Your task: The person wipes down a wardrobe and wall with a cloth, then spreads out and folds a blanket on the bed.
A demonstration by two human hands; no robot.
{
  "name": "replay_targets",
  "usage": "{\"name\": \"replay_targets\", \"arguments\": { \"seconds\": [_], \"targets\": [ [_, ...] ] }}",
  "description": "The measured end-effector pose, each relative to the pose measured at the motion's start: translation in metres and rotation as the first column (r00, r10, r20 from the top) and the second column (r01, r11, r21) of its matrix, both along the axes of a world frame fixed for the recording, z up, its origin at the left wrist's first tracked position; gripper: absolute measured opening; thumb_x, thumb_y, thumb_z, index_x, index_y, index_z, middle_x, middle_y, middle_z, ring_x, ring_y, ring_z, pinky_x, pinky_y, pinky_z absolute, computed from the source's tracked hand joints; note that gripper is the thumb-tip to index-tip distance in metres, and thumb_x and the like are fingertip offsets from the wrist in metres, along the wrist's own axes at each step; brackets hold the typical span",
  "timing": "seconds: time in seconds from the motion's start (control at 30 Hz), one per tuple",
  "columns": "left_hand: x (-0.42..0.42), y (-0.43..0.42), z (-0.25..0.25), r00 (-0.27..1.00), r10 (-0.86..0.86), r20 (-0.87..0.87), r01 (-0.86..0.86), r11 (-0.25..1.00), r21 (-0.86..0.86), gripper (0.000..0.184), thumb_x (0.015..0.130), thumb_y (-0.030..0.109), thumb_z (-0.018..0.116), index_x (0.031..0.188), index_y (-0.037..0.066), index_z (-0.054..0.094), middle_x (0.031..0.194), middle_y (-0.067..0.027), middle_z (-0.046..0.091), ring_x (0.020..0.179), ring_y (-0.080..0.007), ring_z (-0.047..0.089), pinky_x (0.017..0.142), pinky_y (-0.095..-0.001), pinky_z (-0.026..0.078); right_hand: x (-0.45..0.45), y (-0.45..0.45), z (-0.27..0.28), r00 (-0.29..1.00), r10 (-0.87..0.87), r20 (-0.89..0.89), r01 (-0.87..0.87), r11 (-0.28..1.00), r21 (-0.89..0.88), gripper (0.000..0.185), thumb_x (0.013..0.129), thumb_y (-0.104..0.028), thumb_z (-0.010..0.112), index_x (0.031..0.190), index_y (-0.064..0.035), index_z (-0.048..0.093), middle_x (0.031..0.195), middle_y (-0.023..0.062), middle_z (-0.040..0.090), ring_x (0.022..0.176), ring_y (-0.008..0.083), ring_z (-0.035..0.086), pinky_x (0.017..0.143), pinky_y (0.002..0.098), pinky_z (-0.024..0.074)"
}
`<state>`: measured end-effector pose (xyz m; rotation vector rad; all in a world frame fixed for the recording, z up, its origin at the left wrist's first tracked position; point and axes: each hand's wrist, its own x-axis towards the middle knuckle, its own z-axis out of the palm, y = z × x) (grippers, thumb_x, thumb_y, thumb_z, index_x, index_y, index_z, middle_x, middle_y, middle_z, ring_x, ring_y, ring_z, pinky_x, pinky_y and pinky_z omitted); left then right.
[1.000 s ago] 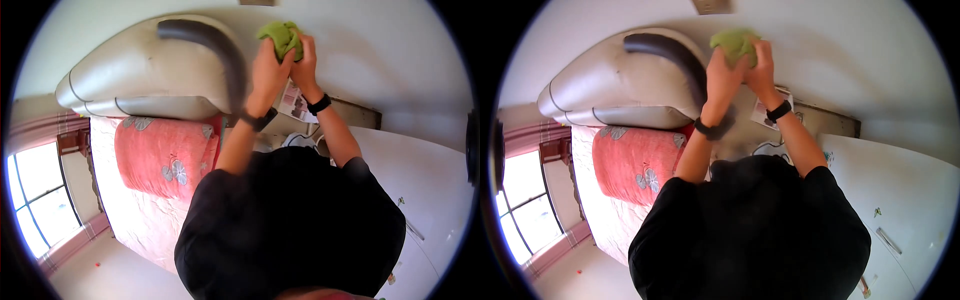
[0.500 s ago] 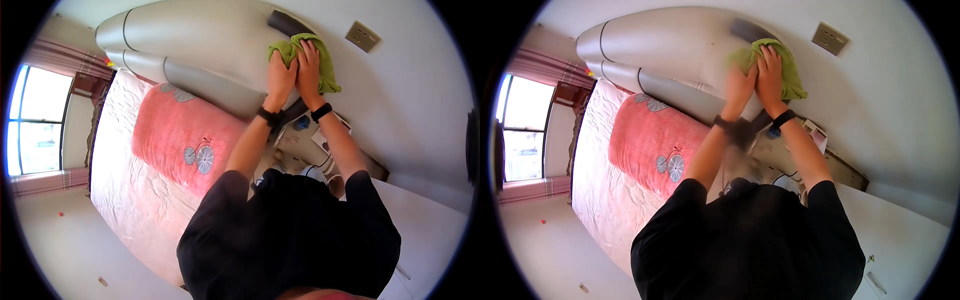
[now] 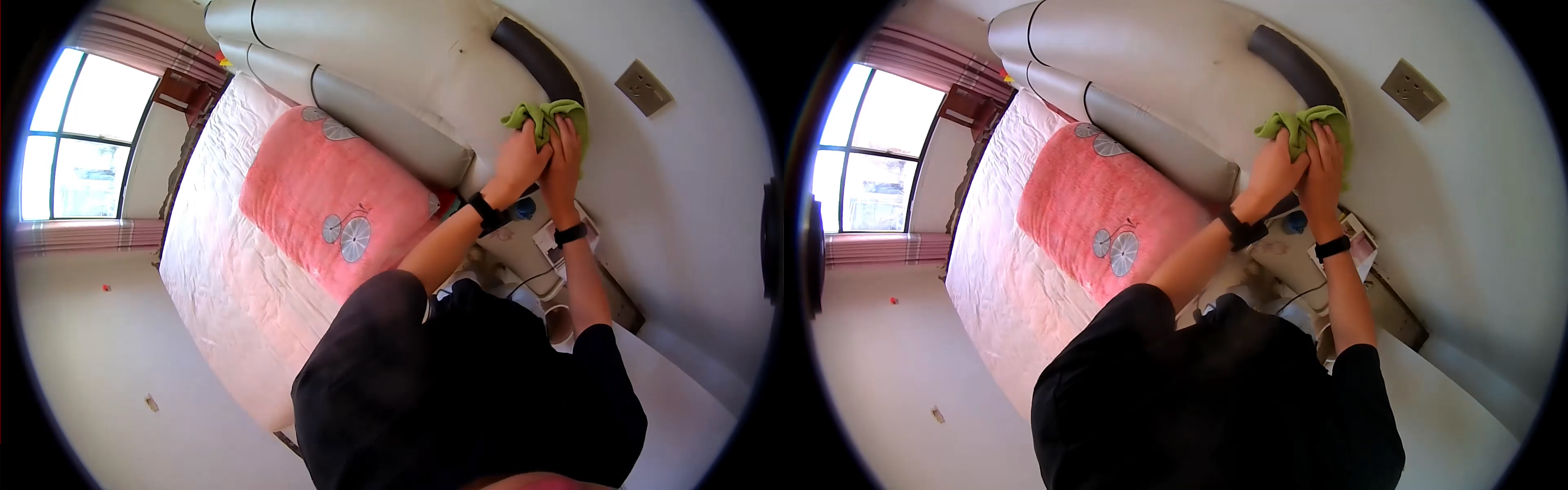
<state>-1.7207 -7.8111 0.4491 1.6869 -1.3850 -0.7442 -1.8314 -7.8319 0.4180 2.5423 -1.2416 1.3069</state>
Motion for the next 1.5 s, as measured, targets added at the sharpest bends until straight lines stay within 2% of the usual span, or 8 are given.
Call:
{"name": "replay_targets", "arguments": {
  "seconds": [0.3,0.77,1.0,1.07,1.2,1.37,1.47,1.5],
  "targets": [
    [-0.040,-0.081,0.064,0.980,0.046,0.195,0.015,0.954,-0.299,0.035,0.084,0.024,0.065,0.101,0.001,0.046,0.097,-0.0266,0.057,0.086,-0.0458,0.057,0.071,-0.0509,0.047,-0.020,-0.080,0.053,0.869,0.041,0.493,-0.093,0.992,0.082,0.052,0.084,-0.009,0.062,0.132,-0.0025,0.044,0.128,0.0210,0.050,0.118,0.0406,0.048,0.096,0.0420,0.0423],
    [-0.080,-0.011,-0.039,0.994,0.106,-0.012,-0.097,0.850,-0.518,0.042,0.074,0.008,0.077,0.109,-0.004,0.058,0.098,-0.0147,0.064,0.087,-0.0272,0.062,0.078,-0.0340,0.049,-0.048,-0.017,-0.050,0.794,-0.065,0.605,-0.082,0.974,0.212,0.051,0.083,-0.013,0.061,0.133,-0.0091,0.048,0.130,0.0203,0.050,0.117,0.0416,0.048,0.096,0.0432,0.0419],
    [-0.100,0.035,-0.101,0.957,0.015,0.291,0.079,0.948,-0.307,0.032,0.079,0.008,0.073,0.105,-0.004,0.059,0.099,-0.0159,0.064,0.088,-0.0253,0.062,0.077,-0.0346,0.049,-0.073,0.045,-0.120,0.693,-0.244,0.678,-0.223,0.822,0.524,0.053,0.077,-0.005,0.064,0.129,-0.0082,0.053,0.128,0.0183,0.054,0.119,0.0376,0.050,0.100,0.0405,0.0401],
    [-0.095,0.064,-0.130,0.990,-0.004,0.142,0.018,0.995,-0.101,0.033,0.080,0.008,0.072,0.108,-0.003,0.058,0.100,-0.0144,0.064,0.089,-0.0221,0.061,0.078,-0.0335,0.049,-0.083,0.074,-0.147,0.775,-0.253,0.579,-0.234,0.736,0.635,0.053,0.077,-0.001,0.062,0.129,-0.0074,0.054,0.128,0.0191,0.054,0.119,0.0363,0.050,0.101,0.0386,0.0390],
    [-0.098,0.129,-0.155,0.997,-0.027,-0.076,0.038,0.988,0.147,0.038,0.082,0.007,0.069,0.116,-0.002,0.055,0.103,-0.0111,0.064,0.093,-0.0166,0.060,0.082,-0.0307,0.049,-0.095,0.144,-0.166,0.580,-0.345,0.738,-0.507,0.556,0.659,0.058,0.077,-0.003,0.060,0.134,-0.0066,0.048,0.132,0.0161,0.051,0.124,0.0285,0.048,0.104,0.0362,0.0364],
    [-0.082,0.212,-0.188,0.943,-0.249,-0.221,0.312,0.891,0.329,0.043,0.082,0.005,0.066,0.122,0.000,0.052,0.107,-0.0090,0.063,0.098,-0.0163,0.059,0.086,-0.0297,0.048,-0.128,0.236,-0.188,0.092,-0.581,0.809,-0.930,0.240,0.278,0.062,0.084,-0.011,0.060,0.142,-0.0074,0.038,0.137,0.0083,0.048,0.127,0.0198,0.043,0.104,0.0329,0.0365],
    [-0.067,0.243,-0.194,0.847,-0.502,-0.176,0.515,0.691,0.508,0.045,0.078,0.011,0.072,0.119,0.002,0.055,0.111,-0.0123,0.062,0.099,-0.0260,0.061,0.086,-0.0353,0.049,-0.139,0.277,-0.192,-0.047,-0.795,0.605,-0.976,0.164,0.140,0.060,0.088,-0.016,0.061,0.142,-0.0072,0.038,0.137,0.0072,0.047,0.126,0.0183,0.043,0.103,0.0312,0.0375],
    [-0.071,0.246,-0.177,0.797,-0.577,-0.179,0.571,0.624,0.533,0.048,0.076,0.014,0.074,0.119,0.002,0.056,0.114,-0.0150,0.060,0.099,-0.0306,0.062,0.085,-0.0376,0.050,-0.135,0.290,-0.200,0.265,-0.678,0.686,-0.871,0.137,0.472,0.055,0.088,-0.018,0.063,0.138,-0.0054,0.043,0.130,0.0068,0.051,0.119,0.0163,0.049,0.097,0.0296,0.0416]
  ]
}}
